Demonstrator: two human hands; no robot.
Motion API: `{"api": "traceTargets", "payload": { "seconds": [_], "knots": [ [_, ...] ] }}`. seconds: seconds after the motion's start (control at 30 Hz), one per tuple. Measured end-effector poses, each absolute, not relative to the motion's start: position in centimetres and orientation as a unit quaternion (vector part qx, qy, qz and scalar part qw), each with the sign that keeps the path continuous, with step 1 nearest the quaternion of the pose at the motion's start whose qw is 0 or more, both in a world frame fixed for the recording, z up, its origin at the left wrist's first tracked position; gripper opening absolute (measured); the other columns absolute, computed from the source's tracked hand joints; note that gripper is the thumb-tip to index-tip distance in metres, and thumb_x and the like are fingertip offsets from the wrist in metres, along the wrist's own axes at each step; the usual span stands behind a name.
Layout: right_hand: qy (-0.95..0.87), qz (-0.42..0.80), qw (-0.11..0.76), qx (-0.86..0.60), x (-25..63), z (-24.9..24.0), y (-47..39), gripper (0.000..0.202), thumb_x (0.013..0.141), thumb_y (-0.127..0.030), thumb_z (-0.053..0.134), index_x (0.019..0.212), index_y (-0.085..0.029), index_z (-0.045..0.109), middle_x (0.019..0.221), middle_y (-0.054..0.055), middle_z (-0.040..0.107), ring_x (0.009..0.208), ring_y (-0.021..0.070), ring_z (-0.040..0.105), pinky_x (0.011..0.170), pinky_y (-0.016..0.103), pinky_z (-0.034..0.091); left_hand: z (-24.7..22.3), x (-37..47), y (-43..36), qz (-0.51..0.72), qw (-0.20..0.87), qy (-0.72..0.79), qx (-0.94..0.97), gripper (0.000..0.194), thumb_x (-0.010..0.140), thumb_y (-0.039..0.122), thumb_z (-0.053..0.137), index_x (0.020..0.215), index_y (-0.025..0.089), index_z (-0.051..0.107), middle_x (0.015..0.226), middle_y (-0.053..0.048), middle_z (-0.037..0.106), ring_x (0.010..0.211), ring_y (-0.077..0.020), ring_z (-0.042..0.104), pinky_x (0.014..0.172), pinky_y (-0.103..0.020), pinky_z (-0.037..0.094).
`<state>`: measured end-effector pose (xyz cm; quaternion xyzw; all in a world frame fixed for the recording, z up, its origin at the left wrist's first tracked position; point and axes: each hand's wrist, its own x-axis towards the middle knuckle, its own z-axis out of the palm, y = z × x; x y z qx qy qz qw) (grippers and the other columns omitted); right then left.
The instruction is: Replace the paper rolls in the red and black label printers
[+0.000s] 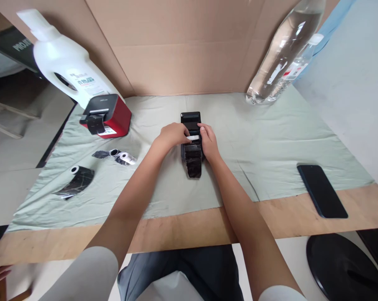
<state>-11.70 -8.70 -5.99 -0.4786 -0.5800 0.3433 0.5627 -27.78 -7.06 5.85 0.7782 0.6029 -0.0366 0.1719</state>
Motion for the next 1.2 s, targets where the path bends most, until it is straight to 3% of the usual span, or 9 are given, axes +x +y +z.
{"api": "traceTargets", "payload": {
  "seconds": [0.13,0.27,0.43,0.53,0.7,0.93,1.2],
  "knots": [
    [-0.558,0.355,0.574,-0.484,-11.8,-5.9,-8.8,0.058,0.097,-0.076,0.046,0.123,-0.030,0.071,0.125,0.006,0.072,0.125,0.0273,0.064,0.113,0.050,0.052,5.9,-27.2,-7.5,-0.028,0.131,0.603,0.786,0.031,0.080,0.033,0.080,0.110,0.025,0.083,0.115,-0.013,0.081,0.109,-0.0321,0.074,0.090,-0.039,0.057],
    [-0.552,0.357,0.578,-0.484,-11.8,-5.7,-8.8,0.057,0.097,-0.075,0.049,0.129,-0.031,0.068,0.133,0.006,0.070,0.130,0.0276,0.062,0.117,0.049,0.049,6.2,-28.2,-7.4,0.019,0.143,0.577,0.804,0.027,0.076,0.030,0.080,0.103,0.026,0.084,0.108,-0.009,0.080,0.105,-0.0313,0.073,0.088,-0.039,0.055],
    [-0.536,0.347,0.587,-0.498,-11.8,-5.4,-8.7,0.057,0.094,-0.074,0.057,0.127,-0.029,0.068,0.140,0.009,0.068,0.135,0.0293,0.059,0.122,0.051,0.043,7.4,-31.3,-6.4,0.197,0.222,0.494,0.817,0.025,0.073,0.030,0.079,0.097,0.023,0.080,0.102,-0.005,0.075,0.095,-0.0239,0.070,0.086,-0.034,0.054],
    [-0.539,0.357,0.590,-0.484,-11.8,-5.5,-8.6,0.058,0.093,-0.076,0.056,0.126,-0.029,0.068,0.137,0.008,0.070,0.133,0.0287,0.061,0.121,0.050,0.045,8.0,-33.2,-5.9,0.312,0.297,0.446,0.785,0.026,0.081,0.029,0.072,0.105,0.020,0.071,0.102,-0.004,0.071,0.092,-0.0191,0.067,0.085,-0.031,0.055],
    [-0.531,0.362,0.586,-0.494,-11.9,-5.6,-8.7,0.057,0.095,-0.074,0.055,0.127,-0.030,0.067,0.137,0.007,0.070,0.131,0.0276,0.063,0.120,0.050,0.045,7.7,-35.4,-5.3,0.400,0.411,0.461,0.677,0.021,0.101,0.038,0.052,0.109,0.021,0.063,0.093,-0.003,0.064,0.091,-0.0177,0.069,0.081,-0.031,0.059],
    [-0.527,0.368,0.586,-0.493,-11.9,-5.5,-8.7,0.056,0.094,-0.075,0.056,0.126,-0.030,0.068,0.137,0.007,0.070,0.130,0.0269,0.063,0.120,0.051,0.044,6.7,-36.0,-4.5,0.496,0.427,0.428,0.623,0.031,0.090,0.045,0.076,0.105,0.021,0.062,0.087,-0.002,0.060,0.078,-0.0144,0.065,0.071,-0.028,0.062],
    [-0.526,0.362,0.586,-0.499,-12.0,-5.4,-8.8,0.049,0.097,-0.068,0.055,0.125,-0.030,0.069,0.138,0.007,0.070,0.129,0.0263,0.063,0.121,0.052,0.043,7.4,-36.4,-5.0,0.528,0.348,0.454,0.627,0.034,0.084,0.038,0.079,0.110,0.025,0.061,0.095,-0.002,0.066,0.085,-0.0168,0.071,0.072,-0.028,0.060]
  ]
}}
